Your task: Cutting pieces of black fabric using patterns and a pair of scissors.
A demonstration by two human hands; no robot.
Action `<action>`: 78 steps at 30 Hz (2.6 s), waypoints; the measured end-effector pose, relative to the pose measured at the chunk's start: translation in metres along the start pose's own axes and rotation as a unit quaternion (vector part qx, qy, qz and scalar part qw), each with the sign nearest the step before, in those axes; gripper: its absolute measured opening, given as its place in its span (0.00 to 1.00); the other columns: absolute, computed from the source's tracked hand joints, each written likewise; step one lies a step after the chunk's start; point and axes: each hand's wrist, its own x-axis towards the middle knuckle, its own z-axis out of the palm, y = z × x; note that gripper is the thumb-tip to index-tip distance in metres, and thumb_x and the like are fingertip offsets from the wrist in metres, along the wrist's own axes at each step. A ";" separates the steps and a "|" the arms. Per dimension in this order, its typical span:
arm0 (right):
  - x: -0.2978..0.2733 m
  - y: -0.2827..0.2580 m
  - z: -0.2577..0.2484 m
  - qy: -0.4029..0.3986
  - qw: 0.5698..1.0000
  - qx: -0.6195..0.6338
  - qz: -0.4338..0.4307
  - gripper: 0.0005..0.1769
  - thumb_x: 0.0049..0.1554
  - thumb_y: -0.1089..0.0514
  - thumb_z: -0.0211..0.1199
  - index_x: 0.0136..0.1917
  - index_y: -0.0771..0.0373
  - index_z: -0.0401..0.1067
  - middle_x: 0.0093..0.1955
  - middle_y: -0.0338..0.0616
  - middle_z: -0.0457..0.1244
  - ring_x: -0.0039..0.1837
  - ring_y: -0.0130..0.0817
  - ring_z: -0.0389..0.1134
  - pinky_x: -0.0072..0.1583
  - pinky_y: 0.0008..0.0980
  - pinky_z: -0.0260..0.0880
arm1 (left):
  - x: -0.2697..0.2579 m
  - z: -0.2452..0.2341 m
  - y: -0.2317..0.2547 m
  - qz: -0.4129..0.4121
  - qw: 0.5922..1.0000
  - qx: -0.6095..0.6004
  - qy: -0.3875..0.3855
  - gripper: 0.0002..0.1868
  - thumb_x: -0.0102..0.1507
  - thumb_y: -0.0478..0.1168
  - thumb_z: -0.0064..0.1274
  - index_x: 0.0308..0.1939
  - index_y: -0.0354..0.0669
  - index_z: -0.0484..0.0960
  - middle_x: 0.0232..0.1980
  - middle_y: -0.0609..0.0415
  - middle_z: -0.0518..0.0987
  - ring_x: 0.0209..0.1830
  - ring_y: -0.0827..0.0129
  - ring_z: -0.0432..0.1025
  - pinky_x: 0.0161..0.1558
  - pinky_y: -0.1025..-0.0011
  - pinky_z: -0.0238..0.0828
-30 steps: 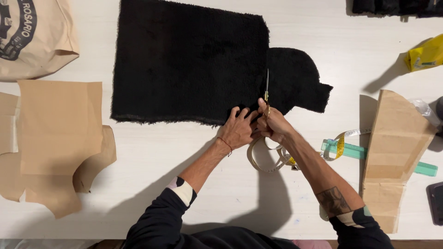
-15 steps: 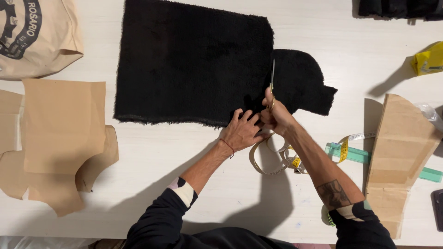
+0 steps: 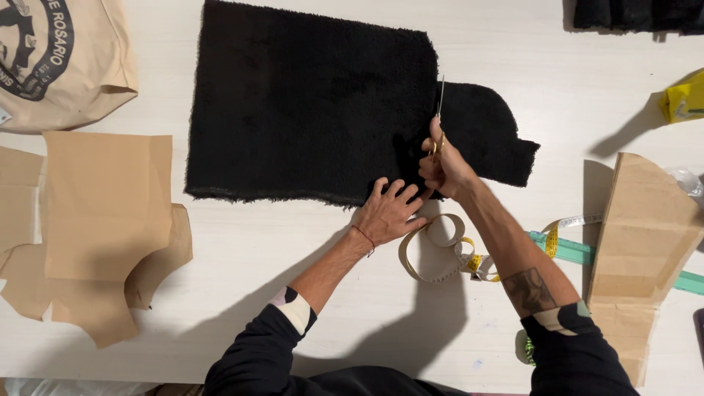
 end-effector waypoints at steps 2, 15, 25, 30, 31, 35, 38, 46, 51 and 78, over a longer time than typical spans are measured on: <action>0.007 -0.001 -0.002 -0.008 1.000 -0.013 -0.018 0.33 0.57 0.20 0.52 0.37 0.50 0.52 0.22 0.27 0.41 0.24 0.22 0.38 0.27 0.26 0.36 | -0.001 -0.003 0.001 -0.001 1.000 0.000 -0.013 0.29 0.69 0.66 0.41 0.53 0.49 0.84 0.56 0.54 0.75 0.60 0.58 0.64 0.61 0.49 0.58; 0.022 -0.021 -0.013 0.002 0.998 -0.037 -0.045 0.30 0.57 0.22 0.54 0.41 0.50 0.58 0.23 0.29 0.44 0.25 0.22 0.42 0.28 0.26 0.40 | 0.003 -0.017 0.003 -0.001 1.000 0.009 0.005 0.33 0.70 0.67 0.39 0.68 0.51 0.78 0.56 0.55 0.75 0.57 0.61 0.65 0.60 0.52 0.59; -0.052 0.007 -0.077 0.012 0.975 -0.002 -0.221 0.28 0.60 0.27 0.52 0.51 0.53 0.57 0.28 0.36 0.60 0.31 0.26 0.58 0.33 0.25 0.52 | 0.022 -0.031 -0.010 -0.027 0.990 -0.103 0.098 0.26 0.67 0.60 0.53 0.63 0.51 0.81 0.50 0.57 0.73 0.55 0.62 0.65 0.60 0.53 0.58; -0.075 0.040 -0.130 0.295 0.876 -0.228 -0.307 0.29 0.60 0.48 0.72 0.57 0.63 0.56 0.43 0.44 0.70 0.43 0.34 0.72 0.42 0.32 0.72 | 0.097 -0.065 -0.033 -0.112 0.969 -0.195 0.098 0.15 0.66 0.50 0.60 0.51 0.49 0.86 0.53 0.59 0.74 0.58 0.63 0.66 0.60 0.55 0.58; -0.083 0.036 -0.130 0.377 0.830 -0.279 -0.300 0.33 0.56 0.49 0.76 0.56 0.65 0.56 0.44 0.45 0.70 0.43 0.37 0.72 0.43 0.34 0.74 | 0.116 -0.056 -0.045 -0.100 0.977 -0.150 0.115 0.16 0.65 0.49 0.61 0.53 0.47 0.86 0.54 0.58 0.73 0.58 0.62 0.65 0.59 0.54 0.58; -0.095 0.038 -0.145 0.542 0.652 -0.433 -0.304 0.44 0.42 0.46 0.88 0.53 0.70 0.60 0.43 0.53 0.68 0.43 0.46 0.71 0.42 0.42 0.75 | 0.181 -0.018 -0.080 -0.060 0.988 -0.030 0.138 0.22 0.62 0.49 0.62 0.56 0.40 0.85 0.56 0.53 0.72 0.57 0.58 0.63 0.57 0.52 0.56; -0.070 0.045 -0.166 0.552 0.645 -0.454 -0.271 0.42 0.40 0.47 0.88 0.54 0.68 0.63 0.45 0.54 0.66 0.45 0.46 0.70 0.41 0.40 0.77 | 0.210 -0.006 -0.083 -0.047 0.994 0.031 0.089 0.22 0.59 0.48 0.64 0.50 0.37 0.83 0.57 0.50 0.72 0.58 0.55 0.63 0.58 0.50 0.56; -0.059 0.046 -0.187 0.464 0.806 -0.258 -0.263 0.29 0.54 0.61 0.73 0.61 0.65 0.57 0.50 0.43 0.67 0.48 0.33 0.72 0.45 0.29 0.78 | 0.202 -0.025 -0.052 -0.072 0.976 -0.174 0.109 0.12 0.62 0.41 0.64 0.44 0.40 0.80 0.51 0.51 0.79 0.53 0.58 0.71 0.58 0.58 0.65; -0.113 0.038 -0.148 0.385 0.821 -0.166 -0.388 0.30 0.55 0.70 0.72 0.60 0.63 0.54 0.50 0.42 0.64 0.52 0.30 0.70 0.48 0.26 0.77 | 0.157 -0.087 -0.019 -0.129 0.910 -0.373 0.126 0.12 0.67 0.41 0.60 0.47 0.37 0.78 0.38 0.50 0.81 0.37 0.65 0.76 0.41 0.68 0.74; -0.196 0.252 0.416 -0.346 0.864 -0.222 -0.290 0.13 0.66 0.54 0.57 0.53 0.60 0.55 0.43 0.52 0.70 0.47 0.36 0.73 0.51 0.35 0.75 | -0.582 -0.343 -0.095 -0.485 0.644 -0.232 0.545 0.16 0.60 0.27 0.60 0.50 0.36 0.75 0.41 0.62 0.74 0.38 0.80 0.67 0.41 0.78 0.69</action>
